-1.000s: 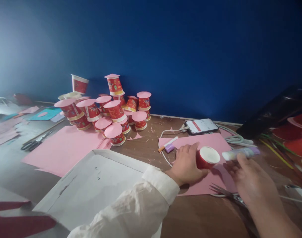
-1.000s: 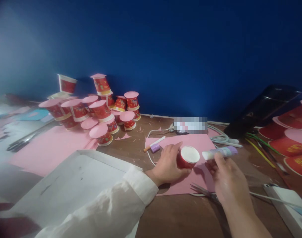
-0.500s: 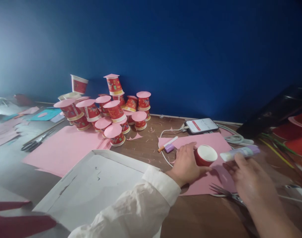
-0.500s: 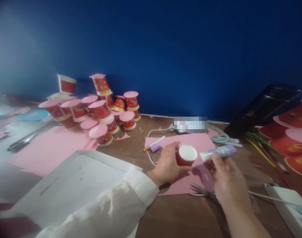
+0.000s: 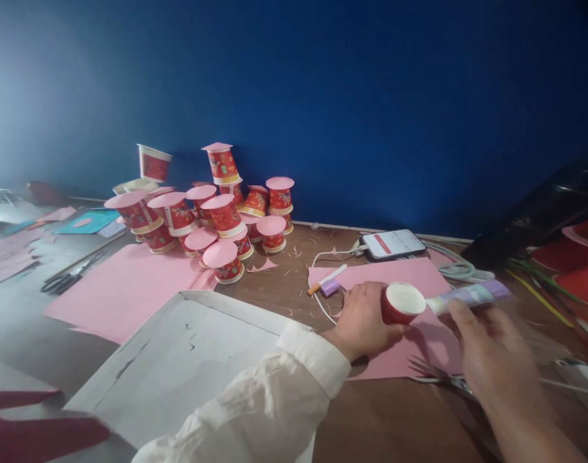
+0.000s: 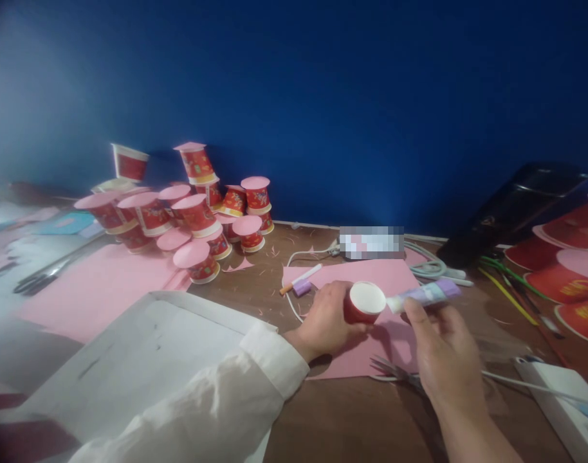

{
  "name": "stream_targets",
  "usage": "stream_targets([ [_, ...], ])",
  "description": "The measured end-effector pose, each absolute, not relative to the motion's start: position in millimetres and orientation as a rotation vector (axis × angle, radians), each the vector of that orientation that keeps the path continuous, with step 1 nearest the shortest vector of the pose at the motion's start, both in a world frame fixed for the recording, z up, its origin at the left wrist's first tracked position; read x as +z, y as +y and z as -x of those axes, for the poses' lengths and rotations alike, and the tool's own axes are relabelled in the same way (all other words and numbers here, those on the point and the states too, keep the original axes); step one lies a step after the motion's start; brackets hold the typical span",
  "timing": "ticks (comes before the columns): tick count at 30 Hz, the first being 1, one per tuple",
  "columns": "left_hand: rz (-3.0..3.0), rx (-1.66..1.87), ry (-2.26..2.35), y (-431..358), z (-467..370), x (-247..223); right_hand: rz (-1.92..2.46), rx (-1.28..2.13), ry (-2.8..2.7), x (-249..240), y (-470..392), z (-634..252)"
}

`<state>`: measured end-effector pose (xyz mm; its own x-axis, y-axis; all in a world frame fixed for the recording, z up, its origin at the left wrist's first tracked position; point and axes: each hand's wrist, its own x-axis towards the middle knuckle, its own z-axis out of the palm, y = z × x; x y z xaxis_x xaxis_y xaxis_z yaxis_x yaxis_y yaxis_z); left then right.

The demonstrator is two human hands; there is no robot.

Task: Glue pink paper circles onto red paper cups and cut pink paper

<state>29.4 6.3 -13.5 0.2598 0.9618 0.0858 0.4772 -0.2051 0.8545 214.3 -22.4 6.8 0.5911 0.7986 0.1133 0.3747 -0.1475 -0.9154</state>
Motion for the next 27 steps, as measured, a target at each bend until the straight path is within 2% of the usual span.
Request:
stream_targets([
  [27,-1.843,0.93,1.229,7.2,-28.5,-19.5,1.861,0.325,-0.98,12.9,-27.4,-214.1],
])
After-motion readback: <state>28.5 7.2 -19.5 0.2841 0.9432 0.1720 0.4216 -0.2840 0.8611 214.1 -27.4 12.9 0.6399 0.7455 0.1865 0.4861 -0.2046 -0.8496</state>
